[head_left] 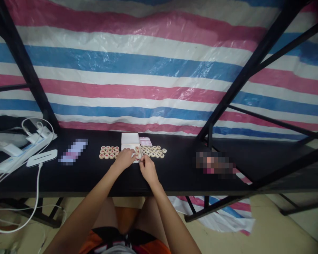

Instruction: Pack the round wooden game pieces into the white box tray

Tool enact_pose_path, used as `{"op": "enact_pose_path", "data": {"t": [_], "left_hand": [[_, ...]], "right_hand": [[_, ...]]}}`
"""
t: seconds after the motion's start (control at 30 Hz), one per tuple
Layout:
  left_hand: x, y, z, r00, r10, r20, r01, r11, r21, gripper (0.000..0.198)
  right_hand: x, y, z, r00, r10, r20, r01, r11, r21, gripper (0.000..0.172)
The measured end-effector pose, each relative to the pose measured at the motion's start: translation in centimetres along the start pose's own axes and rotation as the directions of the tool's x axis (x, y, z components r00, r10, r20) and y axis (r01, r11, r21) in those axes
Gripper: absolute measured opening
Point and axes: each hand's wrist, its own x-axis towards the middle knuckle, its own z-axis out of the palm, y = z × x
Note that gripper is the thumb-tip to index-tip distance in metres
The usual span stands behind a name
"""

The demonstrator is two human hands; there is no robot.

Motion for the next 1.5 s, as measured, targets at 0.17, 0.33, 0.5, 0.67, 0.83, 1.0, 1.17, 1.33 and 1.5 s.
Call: {"op": "enact_pose_path", "data": {"t": [0.17,0.33,0.5,0.67,0.83,1.0,1.17,1.33,1.5], "left_hand": [[2.1,0.5,0.6,0.980,-0.114,0.162,0.128,0.988,-0.081,0.027],[2.9,0.8,0.8,0.956,-0.198,0.216,0.235,0.959,-0.161,0.021],[3.1,1.0,0.8,0.948,-0.248,0.199,0.277,0.951,-0.137,0.018],[1.8,0.7,0.1,0.977,-0.203,0.060,0.212,0.931,-0.298,0.021],[-1.2,-1.8,-2.4,0.964,-0.240,-0.114,0.178,0.901,-0.396,0.029],[-5.1,-7.9,-4.8,0.859,-0.445,-0.256,0.352,0.873,-0.337,0.031],[-7.9,-12.3,-4.7,0.802,-0.529,-0.276,0.495,0.848,-0.187,0.034],[-8.3,-12.5,-4.0,0.825,-0.486,-0.289,0.514,0.857,0.025,0.036],[-8.1,-12.1,-3.9,0.837,-0.472,-0.278,0.512,0.854,0.092,0.038]], "right_hand": [[0.1,0.1,0.1,1.000,-0.007,0.003,0.007,1.000,-0.013,0.014],[0.1,0.0,0.1,1.000,-0.016,0.005,0.016,1.000,-0.023,0.015],[0.0,-0.2,-0.1,1.000,0.000,0.024,0.001,0.999,-0.037,0.015],[0.0,-0.1,-0.1,0.999,-0.006,0.037,0.007,1.000,-0.023,0.016],[0.0,0.0,0.1,0.999,0.002,0.040,-0.002,1.000,-0.003,0.016],[0.0,-0.1,0.1,0.999,0.019,0.038,-0.019,1.000,-0.010,0.016],[0.0,-0.2,0.0,0.999,0.026,0.039,-0.025,1.000,-0.017,0.016],[-0.1,-0.3,0.0,0.999,0.021,0.037,-0.021,1.000,-0.016,0.015],[-0.1,-0.1,0.1,0.999,-0.002,0.038,0.003,1.000,-0.025,0.017]]}}
